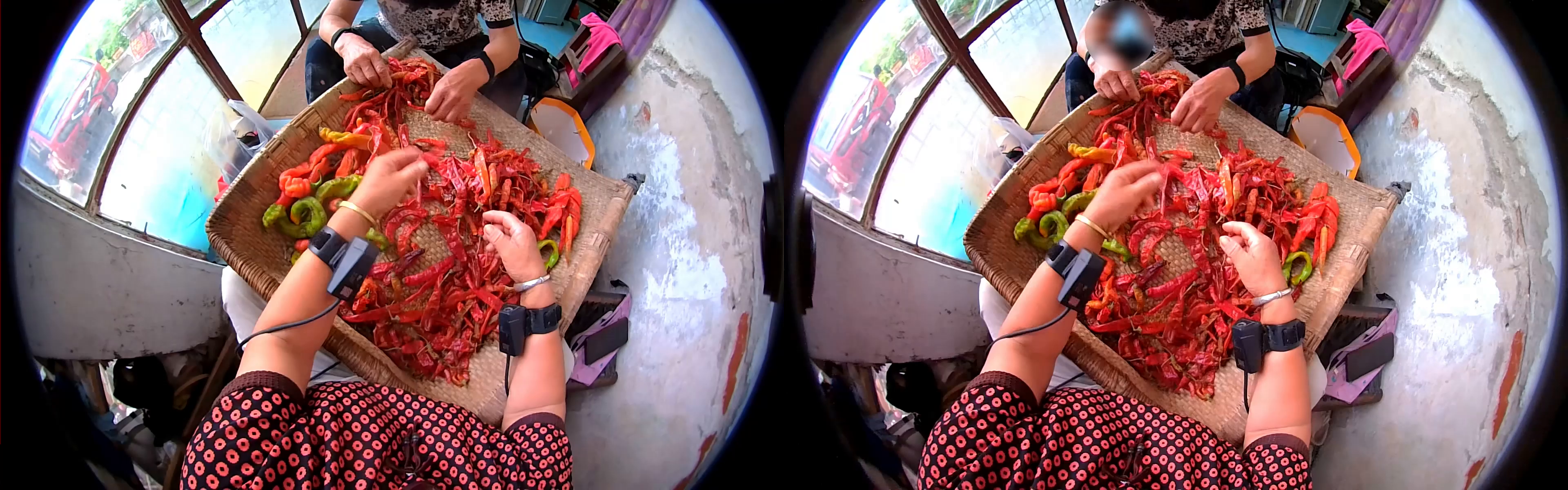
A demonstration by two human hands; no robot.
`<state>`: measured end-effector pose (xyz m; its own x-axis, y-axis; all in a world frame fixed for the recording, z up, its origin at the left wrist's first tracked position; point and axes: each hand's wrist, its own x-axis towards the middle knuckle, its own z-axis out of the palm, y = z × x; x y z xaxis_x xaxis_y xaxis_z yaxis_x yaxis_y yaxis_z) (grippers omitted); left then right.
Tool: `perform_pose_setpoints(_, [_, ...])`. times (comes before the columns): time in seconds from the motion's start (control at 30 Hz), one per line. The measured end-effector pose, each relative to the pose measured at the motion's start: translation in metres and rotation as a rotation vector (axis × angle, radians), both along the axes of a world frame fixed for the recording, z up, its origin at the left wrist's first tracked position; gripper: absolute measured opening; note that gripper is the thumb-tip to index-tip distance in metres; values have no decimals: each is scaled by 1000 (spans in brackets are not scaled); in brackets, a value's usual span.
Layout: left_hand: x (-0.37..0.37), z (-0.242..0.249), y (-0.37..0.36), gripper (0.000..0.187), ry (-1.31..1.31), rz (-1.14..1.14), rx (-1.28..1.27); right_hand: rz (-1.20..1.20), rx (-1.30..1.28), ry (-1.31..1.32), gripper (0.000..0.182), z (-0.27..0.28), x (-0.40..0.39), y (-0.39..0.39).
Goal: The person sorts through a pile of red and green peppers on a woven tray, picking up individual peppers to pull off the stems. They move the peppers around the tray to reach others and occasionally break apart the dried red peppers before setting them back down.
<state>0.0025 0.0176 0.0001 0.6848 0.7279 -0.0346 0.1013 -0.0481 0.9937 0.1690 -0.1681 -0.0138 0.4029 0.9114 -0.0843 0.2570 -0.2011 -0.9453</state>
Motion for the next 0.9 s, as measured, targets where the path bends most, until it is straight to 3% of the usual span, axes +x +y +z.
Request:
perform_pose_setpoints(0.03, [1, 7, 0, 38, -138, 182, -55, 1, -18, -86, 31, -1, 2, 1])
perform_pose_setpoints(0.07, [1, 4, 4, 45, -50, 300, 14, -2, -15, -86, 31, -2, 2, 1])
perform_pose_setpoints(0.1, [1, -8, 9, 45, -52, 297, 15, -31, 10, -220, 32, 0, -1, 1])
perform_pose_setpoints(0.17, [5, -35, 17, 41, 51, 338, 512, -61, 32, -356, 34, 1, -4, 3])
perform_pose_setpoints(0.2, [3, -22, 6, 36, 93, 242, 567, -105, 103, -613, 34, 1, -5, 4])
perform_pose_setpoints(0.23, [5, -18, -3, 31, 124, 151, 457, -150, 176, -868, 35, 2, -6, 5])
perform_pose_setpoints(0.43, [16, -17, -27, 25, 209, -129, 698, -214, 65, -1010, 48, -7, 5, 2])
perform_pose_setpoints(0.5, [22, -17, -36, 24, 191, -168, 604, -111, -43, -1029, 49, -18, 11, 0])
perform_pose_setpoints(0.63, [33, -14, -48, 24, 174, -191, 689, -5, -189, -993, 42, -9, 0, -3])
perform_pose_setpoints(0.73, [44, -10, -51, 35, 322, -248, 709, -50, -170, -956, 44, -5, 1, -4])
perform_pose_setpoints(0.8, [54, -19, -52, 53, 312, -67, 913, -104, -156, -927, 50, -4, 3, -5])
perform_pose_setpoints(0.9, [70, -19, -50, 67, 389, 6, 1011, -146, -177, -858, 53, -5, 2, -5])
